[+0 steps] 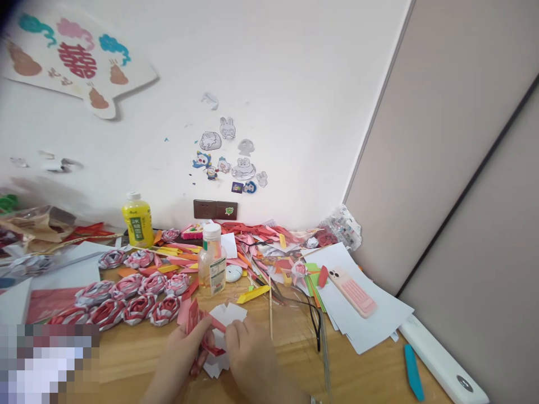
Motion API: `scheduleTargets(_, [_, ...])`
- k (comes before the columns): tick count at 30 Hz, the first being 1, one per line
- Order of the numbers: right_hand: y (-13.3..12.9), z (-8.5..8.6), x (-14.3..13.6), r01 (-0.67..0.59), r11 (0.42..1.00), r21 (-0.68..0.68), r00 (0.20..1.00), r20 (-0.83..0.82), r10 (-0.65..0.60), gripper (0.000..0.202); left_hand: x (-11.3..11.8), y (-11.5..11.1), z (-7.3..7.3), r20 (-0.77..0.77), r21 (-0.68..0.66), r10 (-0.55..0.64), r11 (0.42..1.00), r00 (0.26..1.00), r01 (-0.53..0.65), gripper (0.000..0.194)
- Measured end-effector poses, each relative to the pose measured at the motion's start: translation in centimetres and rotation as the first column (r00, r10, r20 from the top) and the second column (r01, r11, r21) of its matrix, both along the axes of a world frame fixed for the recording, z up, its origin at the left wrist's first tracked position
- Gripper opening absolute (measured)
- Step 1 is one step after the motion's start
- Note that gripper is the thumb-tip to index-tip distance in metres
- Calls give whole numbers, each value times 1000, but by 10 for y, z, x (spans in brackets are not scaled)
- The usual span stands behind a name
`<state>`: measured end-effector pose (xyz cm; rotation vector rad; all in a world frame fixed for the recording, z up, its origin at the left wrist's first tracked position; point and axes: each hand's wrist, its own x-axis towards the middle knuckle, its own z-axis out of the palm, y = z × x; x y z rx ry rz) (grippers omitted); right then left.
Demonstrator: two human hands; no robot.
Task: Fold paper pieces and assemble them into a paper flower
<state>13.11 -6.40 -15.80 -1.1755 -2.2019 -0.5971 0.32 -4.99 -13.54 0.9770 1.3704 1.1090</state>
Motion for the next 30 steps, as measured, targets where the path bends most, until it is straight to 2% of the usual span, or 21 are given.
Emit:
scheduleTargets(3, [-1, 6, 3, 58, 998, 29, 992, -114, -54, 20, 0, 2, 2, 38, -51, -72, 996, 997, 74, 44])
scheduleTargets(5, [-3, 11, 5, 66, 996, -54, 961, -265, -78, 19, 1, 2, 3, 86, -58, -116, 991, 990, 121, 46])
scheduleTargets(7, [-5, 15, 6, 17, 987, -162, 910, -406, -82, 17, 3, 3, 4, 131, -42, -149, 987, 980, 155, 48])
scheduleTargets(10, [-6, 18, 4, -47, 963, -264, 869, -486, -91, 17, 4, 3, 2, 155, -36, -165, 984, 974, 172, 47])
scheduleTargets(17, [-10, 16, -1, -83, 942, -325, 903, -424, -66, 18, 8, -4, -1, 96, 77, -271, 961, 958, 264, 46])
scheduleTargets(21, [-12, 18, 2, -98, 934, -344, 934, -357, -34, 17, 10, -7, 1, 65, 97, -276, 958, 959, 269, 46])
scheduleTargets(30, [-8, 23, 5, 15, 908, -419, 999, -29, -30, 10, 9, -1, -8, -19, 112, -302, 947, 953, 303, 48])
